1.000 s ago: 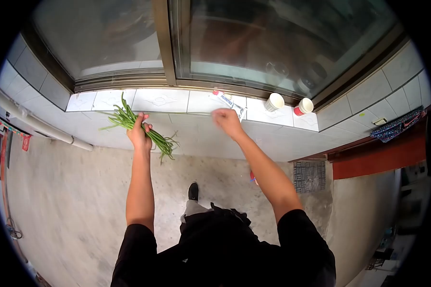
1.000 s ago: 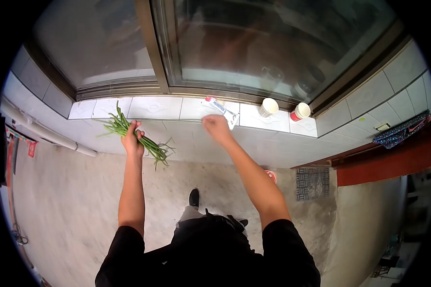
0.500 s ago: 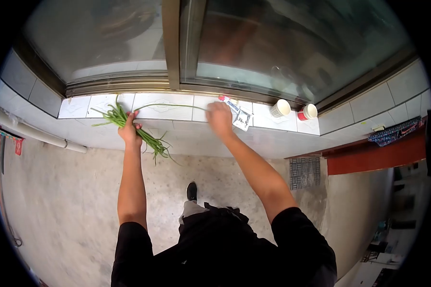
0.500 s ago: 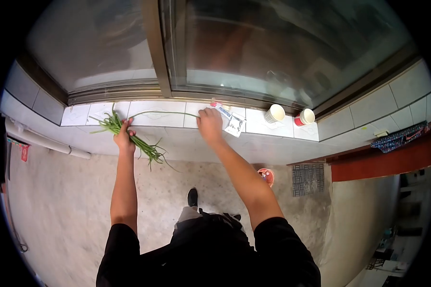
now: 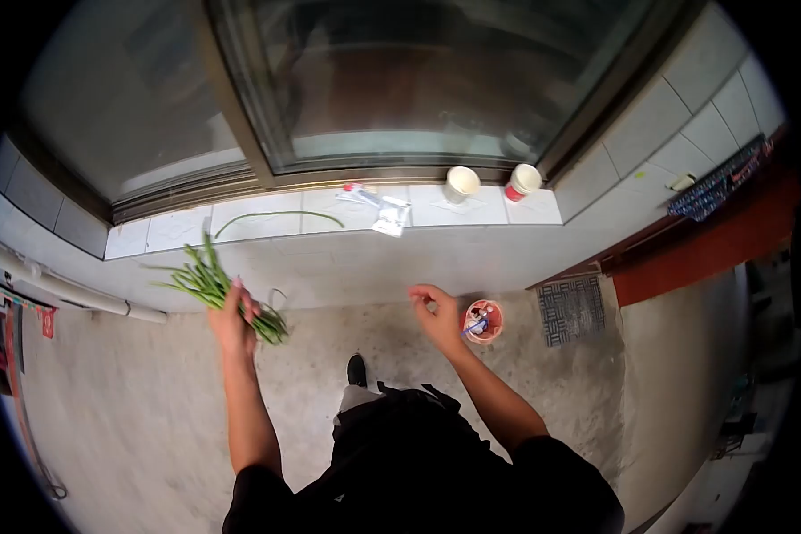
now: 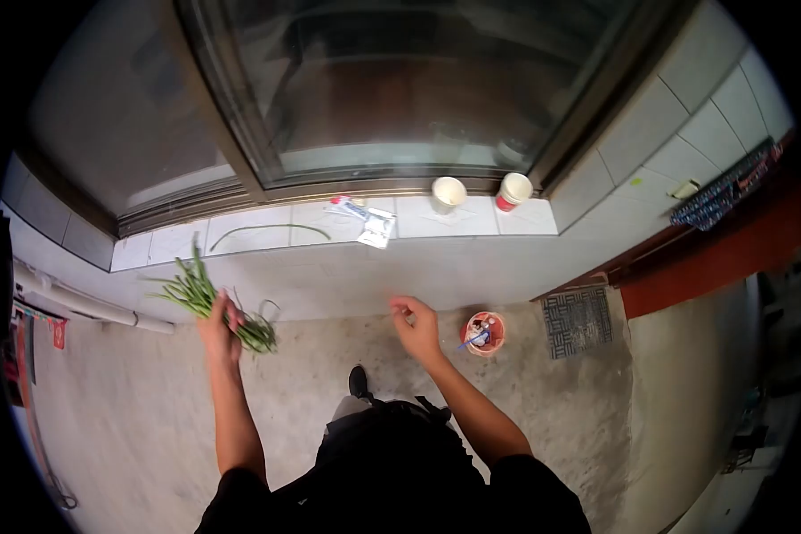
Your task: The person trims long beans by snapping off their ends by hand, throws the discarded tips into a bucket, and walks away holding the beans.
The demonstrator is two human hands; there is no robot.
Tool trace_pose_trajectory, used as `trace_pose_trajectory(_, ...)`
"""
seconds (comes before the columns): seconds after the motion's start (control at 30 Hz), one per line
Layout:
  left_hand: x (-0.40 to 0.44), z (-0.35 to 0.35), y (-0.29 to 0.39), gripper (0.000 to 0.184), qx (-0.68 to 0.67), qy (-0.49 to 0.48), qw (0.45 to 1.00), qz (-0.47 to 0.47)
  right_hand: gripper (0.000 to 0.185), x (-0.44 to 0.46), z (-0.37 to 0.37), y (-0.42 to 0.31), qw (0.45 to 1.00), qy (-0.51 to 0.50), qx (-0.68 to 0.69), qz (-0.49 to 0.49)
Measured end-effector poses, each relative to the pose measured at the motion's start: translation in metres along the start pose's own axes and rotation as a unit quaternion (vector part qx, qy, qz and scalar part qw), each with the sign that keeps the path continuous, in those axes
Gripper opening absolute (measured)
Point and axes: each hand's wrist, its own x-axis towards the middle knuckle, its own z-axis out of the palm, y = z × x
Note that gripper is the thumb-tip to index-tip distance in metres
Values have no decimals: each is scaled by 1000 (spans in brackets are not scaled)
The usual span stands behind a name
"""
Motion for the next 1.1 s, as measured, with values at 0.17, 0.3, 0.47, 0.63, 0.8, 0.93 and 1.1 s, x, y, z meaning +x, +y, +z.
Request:
trace_pose_trajectory(0.17,-125,107,-36,16,-12,-250,962,-106,13,-43,-89,-35,970,-33,220,102)
trace_pose_trajectory(0.3,-192,187,-60,18,-54,-386,907,-160,12,-55,-157,-85,949,-21,303,82)
trace_pose_trajectory(0.47,-260,237,-92,15,11,-480,851,-214,11,-73,-216,-99,928,-39,355,102)
trace_pose_trajectory(0.63,-305,262,-113,18,17,-472,847,-244,9,-96,-255,-88,956,22,263,130)
trace_pose_trajectory(0.8,-300,265,-119,26,2,-446,842,-303,11,-101,-264,-87,926,80,351,116)
trace_pose_trajectory(0.93,-276,256,-123,23,11,-422,859,-288,10,-92,-283,-113,922,190,318,115)
trace_pose_trajectory(1.1,-234,227,-116,19,79,-363,907,-197,14,-65,-323,-128,863,276,419,64)
